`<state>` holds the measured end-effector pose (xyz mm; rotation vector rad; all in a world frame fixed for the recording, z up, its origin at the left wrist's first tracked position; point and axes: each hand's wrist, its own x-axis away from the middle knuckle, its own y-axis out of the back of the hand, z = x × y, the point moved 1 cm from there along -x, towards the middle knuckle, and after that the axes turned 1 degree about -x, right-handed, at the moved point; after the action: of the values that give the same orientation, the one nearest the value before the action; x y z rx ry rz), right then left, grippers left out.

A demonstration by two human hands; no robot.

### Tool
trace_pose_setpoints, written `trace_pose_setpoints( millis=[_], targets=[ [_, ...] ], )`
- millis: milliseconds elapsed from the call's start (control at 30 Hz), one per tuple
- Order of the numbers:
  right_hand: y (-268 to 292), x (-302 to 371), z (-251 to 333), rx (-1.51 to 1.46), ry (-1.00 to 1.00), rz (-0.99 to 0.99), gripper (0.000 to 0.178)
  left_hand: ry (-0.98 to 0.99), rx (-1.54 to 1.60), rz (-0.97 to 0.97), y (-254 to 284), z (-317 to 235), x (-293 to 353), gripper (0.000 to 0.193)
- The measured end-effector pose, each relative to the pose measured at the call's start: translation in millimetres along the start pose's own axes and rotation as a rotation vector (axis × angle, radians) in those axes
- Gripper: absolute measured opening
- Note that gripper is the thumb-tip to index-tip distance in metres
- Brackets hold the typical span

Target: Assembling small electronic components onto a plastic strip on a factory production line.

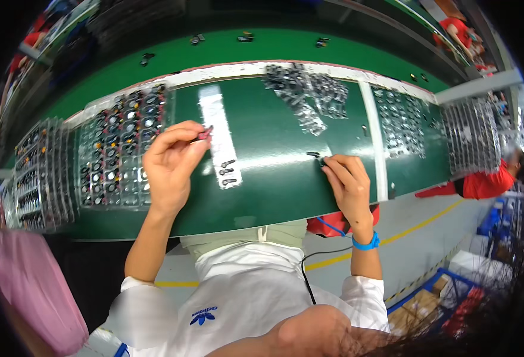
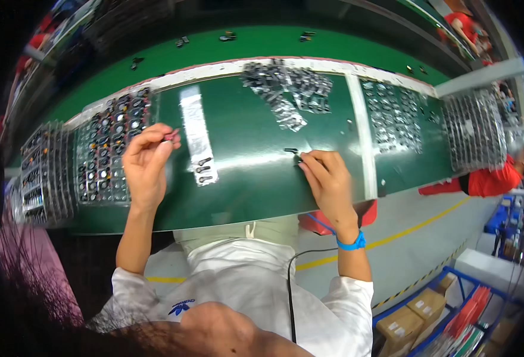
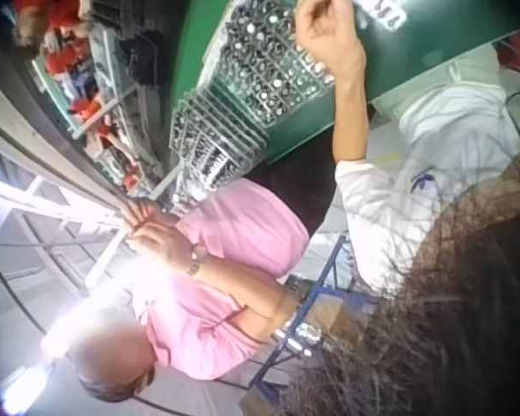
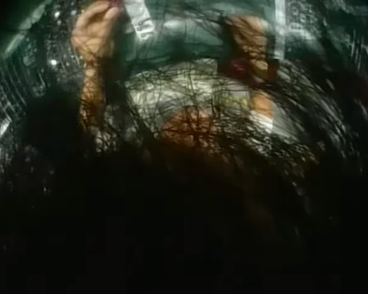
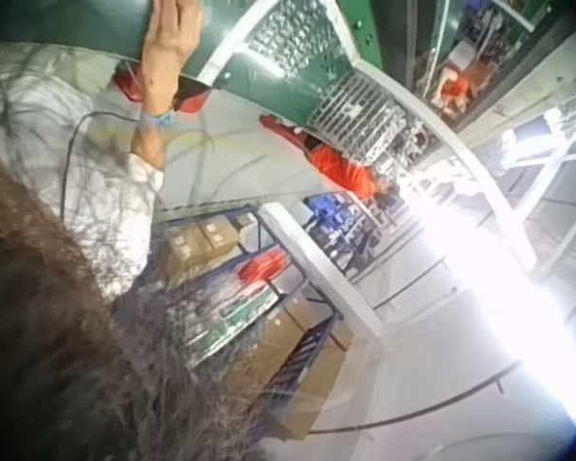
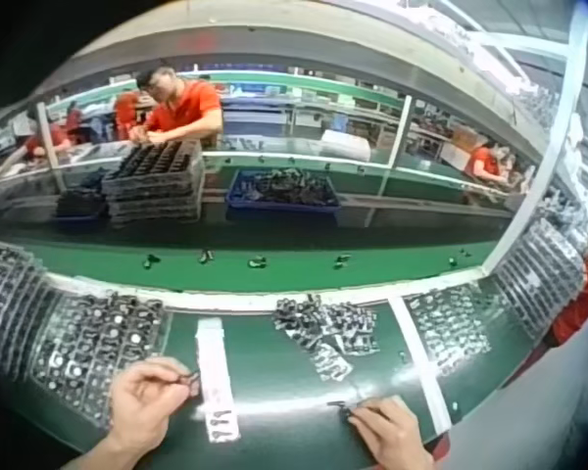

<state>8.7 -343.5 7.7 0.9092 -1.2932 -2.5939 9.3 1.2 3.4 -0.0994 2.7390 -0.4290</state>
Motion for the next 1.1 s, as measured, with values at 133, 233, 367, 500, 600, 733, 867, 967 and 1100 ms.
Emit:
trace_pose_setpoints(
  millis=[133, 233, 367, 500, 600, 733, 867, 967, 1100],
  targets=[
    [-17, -25, 23, -0.133, 0.103, 0.032, 0.024, 0.114, -0.055, 0.001, -15, -2, -4, 0.018],
    [-46, -50, 58, -0.265, 0.271, 0.119, 0.025, 0.154, -0.243, 0.036, -10, -2, -3, 0.018],
    [-77, -73, 81, -0.278, 0.385, 0.203, 0.027, 0.14, -0.582, 0.087, -11, -5, -4, 0.016],
    [-92, -84, 86, -0.227, 0.49, 0.294, 0.028, 0.154, -0.658, 0.093, -10, -8, -1, 0.017],
    [-94, -82, 83, -0.08, 0.552, 0.37, 0.027, 0.168, -0.638, 0.174, -9, -5, -1, 0.017],
    [-100, -88, 86, -0.054, 0.653, 0.356, 0.026, 0.21, -0.673, 0.186, -4, -6, -2, 0.016],
    [-102, -88, 87, -0.021, 0.707, 0.334, 0.028, 0.21, -0.747, 0.194, -4, -7, -3, 0.016],
    [-103, -88, 86, -0.141, 0.607, 0.292, 0.03, 0.203, -0.771, 0.218, -5, -7, -5, 0.017],
    [-101, -91, 82, -0.389, 0.373, 0.227, 0.027, 0.225, -0.671, 0.188, -7, -13, -4, 0.02]
  ],
)
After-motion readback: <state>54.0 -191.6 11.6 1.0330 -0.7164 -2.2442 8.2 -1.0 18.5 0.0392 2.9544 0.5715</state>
